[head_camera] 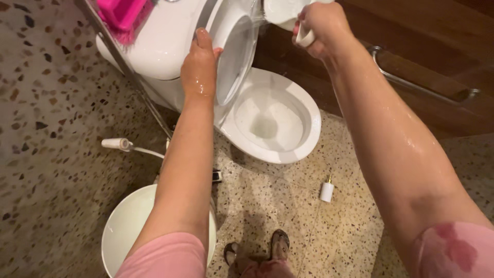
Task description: The person scoops water from a bucket with a plastic scoop and pours it into the toilet bowl multiple times. They then use a toilet brush to scrub the inside of the bowl and rinse the brush in the water.
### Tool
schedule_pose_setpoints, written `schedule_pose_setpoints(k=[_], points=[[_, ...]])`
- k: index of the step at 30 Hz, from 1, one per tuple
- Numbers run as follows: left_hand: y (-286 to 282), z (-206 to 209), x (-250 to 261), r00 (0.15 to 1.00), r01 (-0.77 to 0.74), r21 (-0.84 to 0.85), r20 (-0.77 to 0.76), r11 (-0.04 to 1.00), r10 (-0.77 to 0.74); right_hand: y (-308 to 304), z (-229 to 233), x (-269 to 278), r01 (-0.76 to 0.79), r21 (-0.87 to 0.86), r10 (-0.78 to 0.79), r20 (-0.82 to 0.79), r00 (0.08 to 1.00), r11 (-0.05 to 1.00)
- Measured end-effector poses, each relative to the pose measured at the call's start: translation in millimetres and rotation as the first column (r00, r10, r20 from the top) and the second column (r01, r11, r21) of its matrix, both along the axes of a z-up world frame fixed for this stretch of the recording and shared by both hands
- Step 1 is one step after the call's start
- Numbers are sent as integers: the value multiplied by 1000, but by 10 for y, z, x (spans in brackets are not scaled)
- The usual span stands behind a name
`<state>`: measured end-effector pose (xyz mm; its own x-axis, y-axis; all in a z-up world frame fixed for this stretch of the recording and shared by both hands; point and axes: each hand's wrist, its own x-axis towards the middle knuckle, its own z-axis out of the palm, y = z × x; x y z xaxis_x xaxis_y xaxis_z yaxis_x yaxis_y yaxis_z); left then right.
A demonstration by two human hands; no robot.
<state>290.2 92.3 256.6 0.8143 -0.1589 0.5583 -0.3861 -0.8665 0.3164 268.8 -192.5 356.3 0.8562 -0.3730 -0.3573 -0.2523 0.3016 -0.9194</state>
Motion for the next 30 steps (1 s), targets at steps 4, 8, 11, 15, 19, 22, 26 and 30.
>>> schedule_pose_setpoints(k=[4, 8, 11, 15, 19, 22, 26, 30], points=[[8, -93, -18, 998, -32, 4, 49, 999, 32, -416, -246, -137, 131, 331, -106, -93, 990, 935], [-16, -125, 28, 977, -37, -3, 209, 999, 37, -602, -709, -313, 113, 33, -110, -103, 989, 993], [-16, -190, 51, 986, -41, 0, 161, 999, 40, -396, -1042, -355, -184, -571, -119, -452, 884, 800], [10, -355, 132, 982, -36, 17, 189, 999, 32, 250, -1292, -612, -397, -601, -8, -558, 830, 694], [-20, -507, 251, 987, -8, -43, 162, 999, 14, 809, -1496, -1006, -388, -599, -25, -564, 826, 700], [15, -448, 207, 997, 57, -34, 62, 998, -54, 941, -1685, -1476, -178, -667, -80, -337, 938, 723], [164, -141, -262, 964, 255, -14, -75, 967, -256, 794, -1789, -2484, 95, -863, -45, 84, 995, 497], [684, -49, -1317, 929, 362, -40, 101, 931, -357, 1169, -1728, -3489, -300, -492, -54, -583, 811, 817]])
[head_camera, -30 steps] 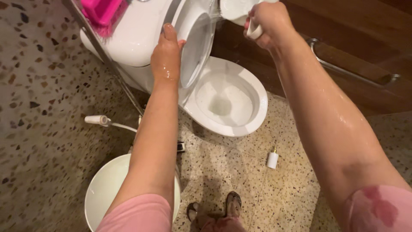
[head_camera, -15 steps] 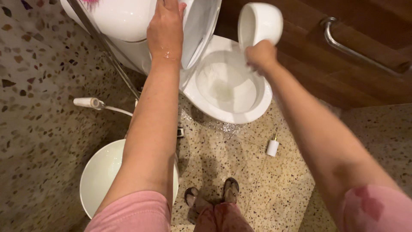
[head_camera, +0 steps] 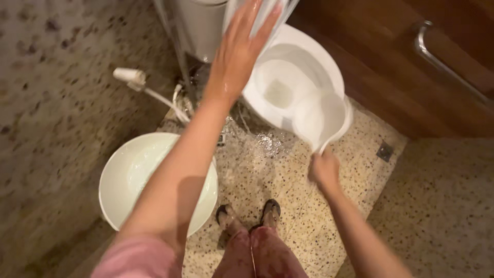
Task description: The person scoops water from a bucket with a plastic scoop and pours it into the toilet bowl multiple times. They then use a toilet brush to scrub the inside of the bowl and rinse the brush in the water.
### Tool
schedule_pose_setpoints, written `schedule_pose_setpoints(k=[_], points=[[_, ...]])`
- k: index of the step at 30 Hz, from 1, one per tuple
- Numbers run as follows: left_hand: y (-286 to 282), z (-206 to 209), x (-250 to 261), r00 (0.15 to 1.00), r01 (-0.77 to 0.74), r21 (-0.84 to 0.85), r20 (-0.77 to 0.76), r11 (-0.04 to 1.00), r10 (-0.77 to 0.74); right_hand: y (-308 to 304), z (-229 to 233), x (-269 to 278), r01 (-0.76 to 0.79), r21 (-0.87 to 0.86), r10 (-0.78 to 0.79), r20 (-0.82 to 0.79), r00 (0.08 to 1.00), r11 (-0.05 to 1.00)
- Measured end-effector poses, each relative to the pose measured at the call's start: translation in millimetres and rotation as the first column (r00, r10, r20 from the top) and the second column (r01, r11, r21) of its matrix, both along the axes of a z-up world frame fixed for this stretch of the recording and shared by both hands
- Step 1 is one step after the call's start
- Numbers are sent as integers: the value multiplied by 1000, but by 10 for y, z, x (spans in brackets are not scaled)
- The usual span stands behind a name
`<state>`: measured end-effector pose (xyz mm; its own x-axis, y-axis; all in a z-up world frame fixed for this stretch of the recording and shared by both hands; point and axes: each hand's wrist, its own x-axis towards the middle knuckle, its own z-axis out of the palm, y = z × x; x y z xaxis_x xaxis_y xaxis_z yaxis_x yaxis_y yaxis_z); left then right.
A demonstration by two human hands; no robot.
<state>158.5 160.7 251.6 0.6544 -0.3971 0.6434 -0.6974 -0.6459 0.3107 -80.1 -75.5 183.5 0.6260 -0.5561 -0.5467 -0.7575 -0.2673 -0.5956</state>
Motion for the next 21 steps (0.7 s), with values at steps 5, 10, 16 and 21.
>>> schedule_pose_setpoints(k=[5, 10, 16, 21], points=[[1182, -761, -1701, 704, -572, -155, -597, 805, 385, 1125, -90, -869, -480, -22, 481, 34, 876, 877], [1955, -1799, -3393, 112, -736, 298, -831, 608, 544, 1984, -667, -779, -892, -264, 919, 252, 303, 367], [2401, -2728, -4102, -244, -701, 481, -856, 527, 456, 3019, -2382, -32, -657, -494, 812, -459, -360, -570], [2418, -3006, -4345, -261, -826, 407, -889, 390, 376, 3534, -3969, -203, -864, -478, 875, -473, 103, -156]])
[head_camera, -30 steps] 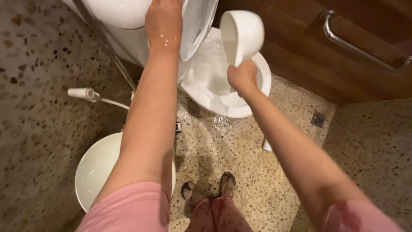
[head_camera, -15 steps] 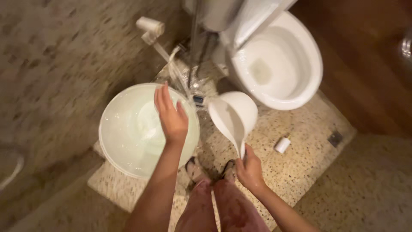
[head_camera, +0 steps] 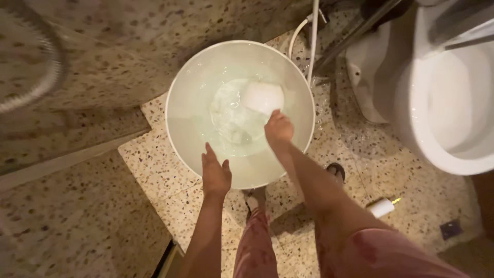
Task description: The person scoops water from a bucket with a plastic scoop and pours it into the toilet bowl multiple times. They then use a toilet brush to scrub the inside of the bowl and rinse the brush in the water.
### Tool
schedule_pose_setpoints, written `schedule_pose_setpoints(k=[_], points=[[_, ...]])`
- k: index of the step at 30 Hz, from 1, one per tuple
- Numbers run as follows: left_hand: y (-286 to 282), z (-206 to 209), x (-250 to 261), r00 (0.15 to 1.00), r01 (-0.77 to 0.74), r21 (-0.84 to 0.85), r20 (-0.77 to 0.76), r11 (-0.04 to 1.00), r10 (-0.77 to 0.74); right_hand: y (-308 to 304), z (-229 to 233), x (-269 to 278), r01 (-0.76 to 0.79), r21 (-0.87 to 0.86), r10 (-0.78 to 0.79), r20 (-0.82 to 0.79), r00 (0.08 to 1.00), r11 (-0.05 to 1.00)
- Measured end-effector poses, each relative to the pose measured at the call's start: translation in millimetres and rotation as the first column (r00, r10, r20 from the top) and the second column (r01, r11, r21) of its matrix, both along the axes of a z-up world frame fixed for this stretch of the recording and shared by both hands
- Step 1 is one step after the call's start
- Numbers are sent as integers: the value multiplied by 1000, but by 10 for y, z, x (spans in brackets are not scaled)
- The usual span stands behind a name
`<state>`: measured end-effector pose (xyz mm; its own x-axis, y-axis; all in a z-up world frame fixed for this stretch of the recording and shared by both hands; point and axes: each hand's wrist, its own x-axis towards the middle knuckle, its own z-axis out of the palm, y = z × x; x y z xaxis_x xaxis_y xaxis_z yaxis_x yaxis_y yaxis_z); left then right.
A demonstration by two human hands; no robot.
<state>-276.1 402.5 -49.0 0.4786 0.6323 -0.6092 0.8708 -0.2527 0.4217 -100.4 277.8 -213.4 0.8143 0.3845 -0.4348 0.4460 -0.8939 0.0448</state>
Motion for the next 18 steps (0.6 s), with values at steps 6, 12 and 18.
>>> schedule_pose_setpoints(k=[6, 12, 18], points=[[-322, -373, -252, 963, -63, 40, 263, 997, 50, -174, -693, -201, -270, 153, 281, -790, 545, 951], [-607, -549, -286, 883, -189, 142, 457, 972, 105, -870, 716, -45, 622, 171, 42, -975, 217, 764], [-987, -407, 146, 628, -415, -307, 585, 856, 514, -1905, 2451, 502, 667, 541, 376, -840, 392, 513]])
